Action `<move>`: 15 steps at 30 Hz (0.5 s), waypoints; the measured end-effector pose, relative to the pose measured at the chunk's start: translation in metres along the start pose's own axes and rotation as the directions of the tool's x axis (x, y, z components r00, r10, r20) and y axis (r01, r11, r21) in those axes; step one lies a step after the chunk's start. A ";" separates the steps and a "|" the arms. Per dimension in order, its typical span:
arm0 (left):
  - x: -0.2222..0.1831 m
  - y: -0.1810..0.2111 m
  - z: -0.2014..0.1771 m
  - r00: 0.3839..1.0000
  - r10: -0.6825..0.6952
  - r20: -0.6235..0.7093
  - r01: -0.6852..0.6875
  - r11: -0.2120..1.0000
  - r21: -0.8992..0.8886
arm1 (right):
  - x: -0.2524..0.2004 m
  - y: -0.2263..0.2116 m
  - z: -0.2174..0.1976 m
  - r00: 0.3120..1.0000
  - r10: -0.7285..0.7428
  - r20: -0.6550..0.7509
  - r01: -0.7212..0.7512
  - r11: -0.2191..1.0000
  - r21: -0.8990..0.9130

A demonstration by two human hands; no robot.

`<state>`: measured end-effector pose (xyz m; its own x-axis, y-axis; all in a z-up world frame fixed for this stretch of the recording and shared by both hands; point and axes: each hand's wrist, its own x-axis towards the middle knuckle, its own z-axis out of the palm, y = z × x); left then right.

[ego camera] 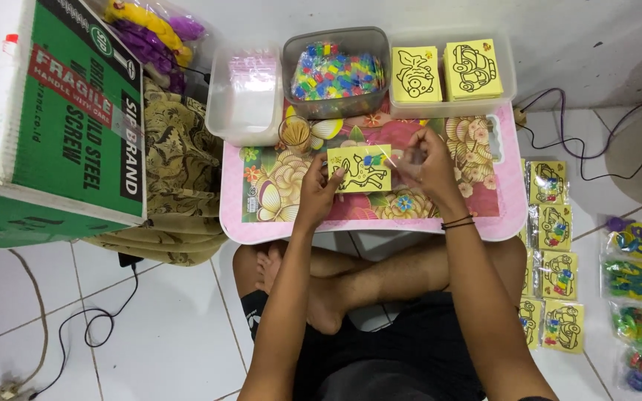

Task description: Assembling sand art kits by placing illustrated cards into individual plastic sleeves.

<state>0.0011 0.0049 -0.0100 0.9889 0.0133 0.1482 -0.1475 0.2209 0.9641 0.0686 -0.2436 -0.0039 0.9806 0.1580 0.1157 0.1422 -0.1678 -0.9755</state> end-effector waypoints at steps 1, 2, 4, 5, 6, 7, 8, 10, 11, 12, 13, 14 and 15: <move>0.001 -0.004 -0.002 1.000 0.001 0.000 -0.001 1.000 -0.001 | 0.001 -0.003 0.004 1.000 -0.001 0.000 0.001 1.000 -0.001; 0.002 -0.009 -0.004 1.000 -0.002 0.006 0.002 1.000 0.005 | 0.001 -0.006 0.009 1.000 0.015 0.005 -0.015 0.999 0.038; 0.001 -0.009 -0.004 1.000 -0.006 0.008 0.006 1.000 0.010 | 0.003 -0.012 0.017 0.999 0.031 0.013 -0.032 0.996 0.077; 0.001 -0.005 -0.002 1.000 -0.009 0.012 0.009 1.000 0.004 | 0.004 -0.015 0.020 0.999 -0.031 0.038 0.028 0.997 0.070; 0.000 -0.001 -0.001 1.000 -0.012 0.015 0.012 1.000 -0.003 | 0.005 -0.018 0.024 0.994 -0.092 0.064 0.088 0.994 0.064; 0.000 0.002 0.000 1.000 -0.010 0.015 0.010 1.000 -0.001 | 0.004 -0.023 0.027 0.993 -0.095 0.064 0.091 0.994 0.065; 0.000 0.005 0.001 1.000 -0.012 0.014 0.012 1.000 0.009 | 0.004 -0.028 0.030 0.992 -0.091 0.084 0.088 0.995 0.045; -0.001 0.008 0.002 1.000 -0.019 0.014 0.018 1.000 0.018 | -0.003 -0.048 0.033 0.991 -0.083 0.104 0.081 0.996 0.025; -0.001 0.008 0.002 1.000 -0.018 0.015 0.018 0.999 0.028 | -0.008 -0.063 0.034 0.983 -0.058 0.173 0.039 0.993 0.114; -0.001 0.008 0.002 1.000 -0.018 0.016 0.017 0.999 0.039 | -0.012 -0.078 0.035 0.969 -0.040 0.244 -0.010 0.980 0.199; -0.001 0.009 0.002 1.000 -0.019 0.017 0.018 0.999 0.037 | -0.014 -0.083 0.034 0.969 -0.039 0.243 -0.011 0.980 0.198; -0.001 0.009 0.001 0.999 -0.028 0.018 0.027 0.999 0.040 | -0.016 -0.087 0.034 0.969 0.004 0.246 -0.043 0.987 0.154; 0.000 0.010 0.002 0.999 -0.036 0.018 0.035 0.999 0.041 | -0.016 -0.092 0.033 0.968 0.045 0.246 -0.074 0.991 0.110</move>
<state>-0.0007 0.0057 0.0000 0.9930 -0.0119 0.1176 -0.1135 0.1806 0.9770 0.0348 -0.1981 0.0781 0.9226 0.3851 0.0223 0.0539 -0.0713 -0.9960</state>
